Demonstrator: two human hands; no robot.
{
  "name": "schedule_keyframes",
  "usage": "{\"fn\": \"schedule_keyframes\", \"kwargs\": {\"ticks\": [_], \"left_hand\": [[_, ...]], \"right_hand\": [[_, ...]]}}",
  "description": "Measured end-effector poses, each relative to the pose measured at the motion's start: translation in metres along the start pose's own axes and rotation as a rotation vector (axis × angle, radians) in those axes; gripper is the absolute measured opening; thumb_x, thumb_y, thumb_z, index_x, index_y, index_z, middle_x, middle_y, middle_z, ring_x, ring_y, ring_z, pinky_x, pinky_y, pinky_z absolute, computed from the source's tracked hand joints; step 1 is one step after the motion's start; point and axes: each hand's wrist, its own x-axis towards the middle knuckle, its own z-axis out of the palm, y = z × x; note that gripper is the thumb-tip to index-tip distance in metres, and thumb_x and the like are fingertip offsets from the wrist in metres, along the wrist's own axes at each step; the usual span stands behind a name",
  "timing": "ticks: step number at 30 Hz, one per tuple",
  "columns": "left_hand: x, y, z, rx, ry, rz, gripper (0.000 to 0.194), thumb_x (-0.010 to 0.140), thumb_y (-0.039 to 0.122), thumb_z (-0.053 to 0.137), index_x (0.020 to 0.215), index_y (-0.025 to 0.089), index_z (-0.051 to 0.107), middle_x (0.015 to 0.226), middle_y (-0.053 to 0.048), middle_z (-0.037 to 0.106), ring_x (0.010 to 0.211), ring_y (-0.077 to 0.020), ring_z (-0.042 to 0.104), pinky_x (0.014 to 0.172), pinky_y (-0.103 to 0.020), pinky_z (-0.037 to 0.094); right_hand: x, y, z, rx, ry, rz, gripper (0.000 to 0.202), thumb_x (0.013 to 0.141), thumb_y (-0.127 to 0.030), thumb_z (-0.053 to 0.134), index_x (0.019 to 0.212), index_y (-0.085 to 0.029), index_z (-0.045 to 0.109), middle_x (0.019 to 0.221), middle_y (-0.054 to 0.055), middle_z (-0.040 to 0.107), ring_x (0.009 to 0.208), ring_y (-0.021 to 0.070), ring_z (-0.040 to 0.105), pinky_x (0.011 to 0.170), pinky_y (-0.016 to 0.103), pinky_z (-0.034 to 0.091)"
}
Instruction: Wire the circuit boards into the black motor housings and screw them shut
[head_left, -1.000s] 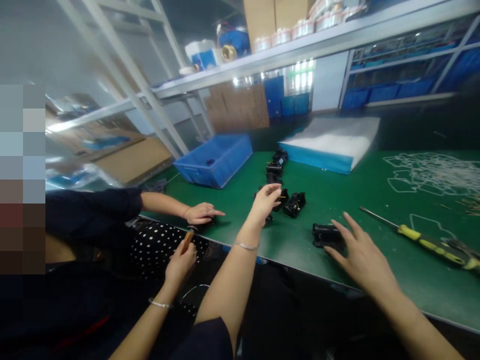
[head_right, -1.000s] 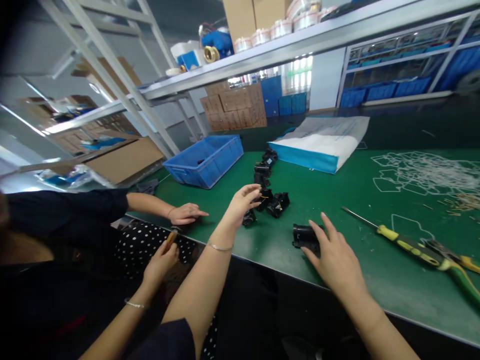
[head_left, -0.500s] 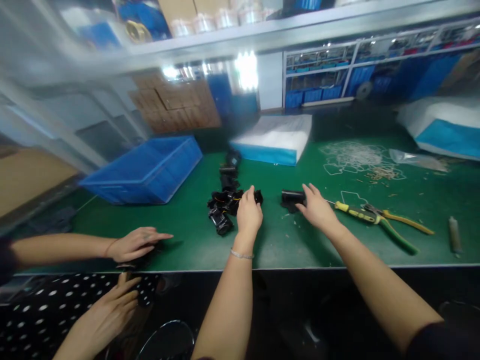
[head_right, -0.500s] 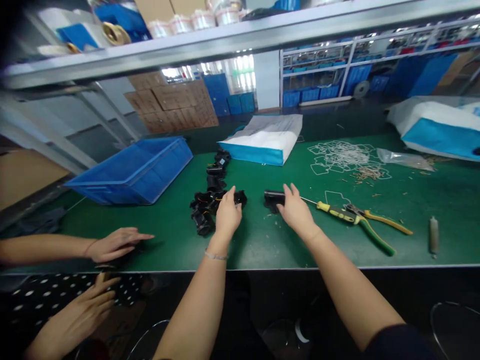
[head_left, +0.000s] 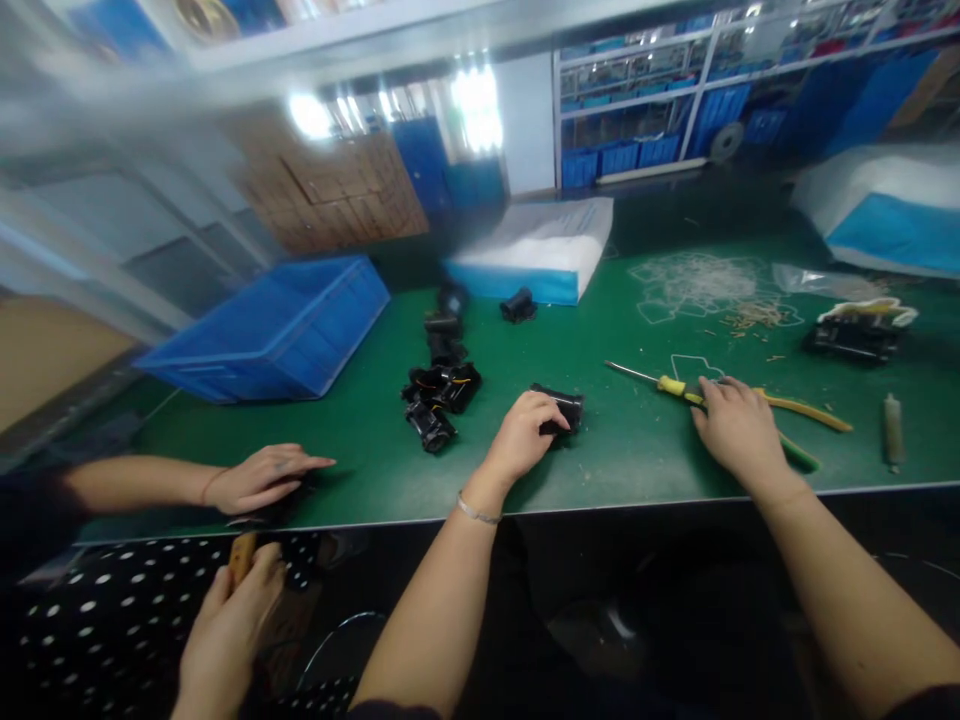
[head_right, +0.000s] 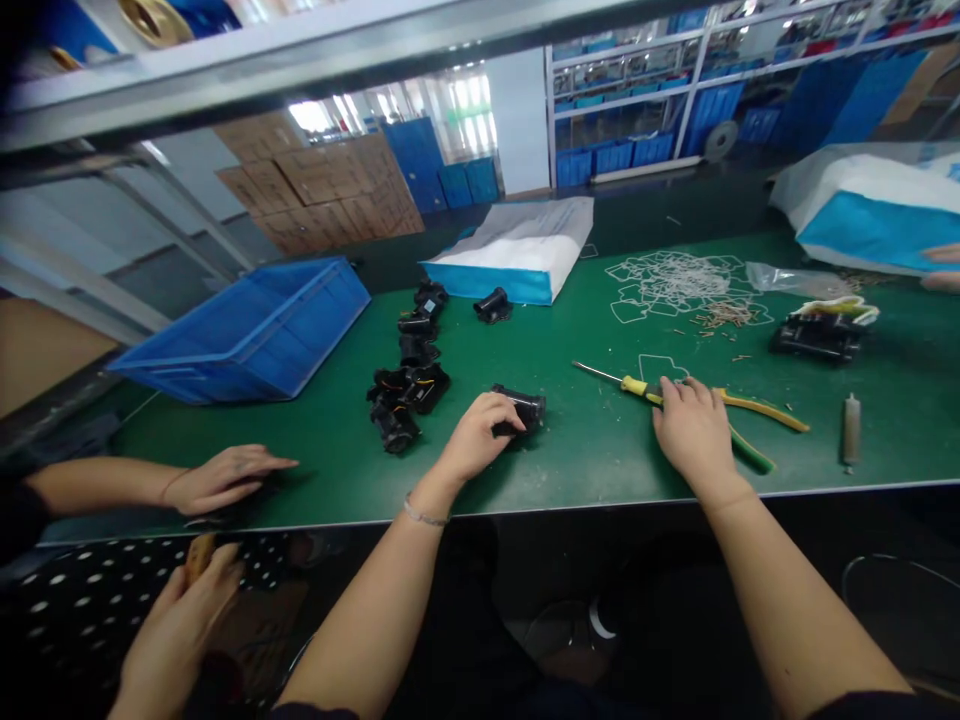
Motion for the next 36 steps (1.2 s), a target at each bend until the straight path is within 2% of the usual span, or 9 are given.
{"fn": "schedule_keyframes", "kwargs": {"ticks": [4, 7, 11, 15, 18, 23, 26, 30, 36], "left_hand": [[-0.014, 0.006, -0.012, -0.051, -0.124, -0.023, 0.022, 0.071, 0.021, 0.075, 0.092, 0.023, 0.070, 0.096, -0.001, 0.068, 0.096, -0.0169, 0.060, 0.093, -0.032, 0.046], [-0.017, 0.008, -0.018, -0.012, 0.073, -0.170, 0.016, 0.083, 0.035, 0.063, 0.086, 0.021, 0.070, 0.089, -0.003, 0.069, 0.086, -0.0157, 0.062, 0.085, -0.031, 0.049], [-0.003, 0.010, -0.009, 0.141, 0.346, -0.231, 0.022, 0.089, 0.039, 0.054, 0.091, 0.023, 0.070, 0.099, -0.003, 0.067, 0.101, -0.0173, 0.056, 0.095, -0.034, 0.044], [0.015, 0.007, 0.020, 0.190, 0.306, -0.323, 0.030, 0.089, 0.048, 0.052, 0.085, 0.026, 0.073, 0.110, -0.003, 0.063, 0.112, -0.0205, 0.049, 0.100, -0.037, 0.038], [0.024, 0.003, 0.039, 0.159, 0.246, -0.396, 0.044, 0.087, 0.055, 0.049, 0.065, 0.023, 0.069, 0.098, -0.003, 0.065, 0.103, -0.0208, 0.052, 0.093, -0.037, 0.040], [0.031, -0.006, 0.042, 0.073, 0.137, -0.289, 0.051, 0.088, 0.051, 0.051, 0.048, 0.019, 0.056, 0.080, -0.001, 0.064, 0.084, -0.0154, 0.054, 0.086, -0.033, 0.041], [0.031, -0.009, 0.039, 0.020, 0.148, -0.256, 0.043, 0.084, 0.044, 0.060, 0.051, 0.017, 0.053, 0.084, 0.000, 0.060, 0.082, -0.0125, 0.055, 0.083, -0.029, 0.042], [0.031, -0.008, 0.038, 0.067, 0.198, -0.374, 0.021, 0.077, 0.034, 0.068, 0.069, 0.018, 0.059, 0.094, -0.001, 0.055, 0.085, -0.0120, 0.055, 0.079, -0.025, 0.044], [0.032, -0.006, 0.039, 0.139, 0.142, -0.475, 0.019, 0.080, 0.034, 0.064, 0.071, 0.019, 0.059, 0.090, -0.001, 0.057, 0.079, -0.0126, 0.055, 0.078, -0.026, 0.044]], "right_hand": [[-0.006, -0.011, -0.008, 0.061, 0.014, -0.052, 0.042, 0.091, -0.034, 0.042, 0.115, -0.003, 0.057, 0.103, 0.024, 0.060, 0.109, 0.0356, 0.047, 0.094, 0.047, 0.036], [-0.021, -0.023, -0.022, 0.368, -0.049, 0.110, 0.046, 0.092, -0.041, 0.040, 0.118, -0.006, 0.054, 0.096, 0.020, 0.061, 0.093, 0.0312, 0.055, 0.082, 0.043, 0.043], [-0.063, -0.037, -0.049, 1.198, -0.379, 0.455, 0.047, 0.091, -0.054, 0.039, 0.117, -0.016, 0.054, 0.067, 0.003, 0.054, 0.056, 0.0160, 0.048, 0.051, 0.027, 0.038], [-0.109, -0.050, -0.069, 1.668, -0.702, 0.608, 0.039, 0.091, -0.052, 0.044, 0.098, -0.017, 0.058, 0.068, 0.001, 0.051, 0.050, 0.0086, 0.035, 0.045, 0.022, 0.026], [-0.130, -0.058, -0.075, 1.731, -0.824, 0.664, 0.037, 0.093, -0.051, 0.044, 0.098, -0.017, 0.057, 0.075, 0.001, 0.052, 0.048, 0.0049, 0.028, 0.044, 0.021, 0.021], [-0.146, -0.066, -0.074, 1.736, -0.961, 0.661, 0.036, 0.091, -0.049, 0.050, 0.113, -0.022, 0.052, 0.085, 0.002, 0.052, 0.050, 0.0054, 0.032, 0.039, 0.018, 0.017], [-0.152, -0.071, -0.069, 1.671, -0.905, 0.605, 0.040, 0.088, -0.049, 0.054, 0.117, -0.021, 0.050, 0.089, 0.003, 0.054, 0.057, 0.0090, 0.040, 0.041, 0.019, 0.030], [-0.156, -0.077, -0.067, 1.592, -0.815, 0.547, 0.049, 0.082, -0.047, 0.064, 0.123, -0.024, 0.047, 0.097, 0.004, 0.058, 0.061, 0.0107, 0.046, 0.048, 0.022, 0.039], [-0.159, -0.083, -0.063, 1.513, -0.867, 0.500, 0.060, 0.087, -0.050, 0.055, 0.138, -0.024, 0.036, 0.067, -0.002, 0.050, 0.052, 0.0123, 0.045, 0.044, 0.023, 0.036]]}}
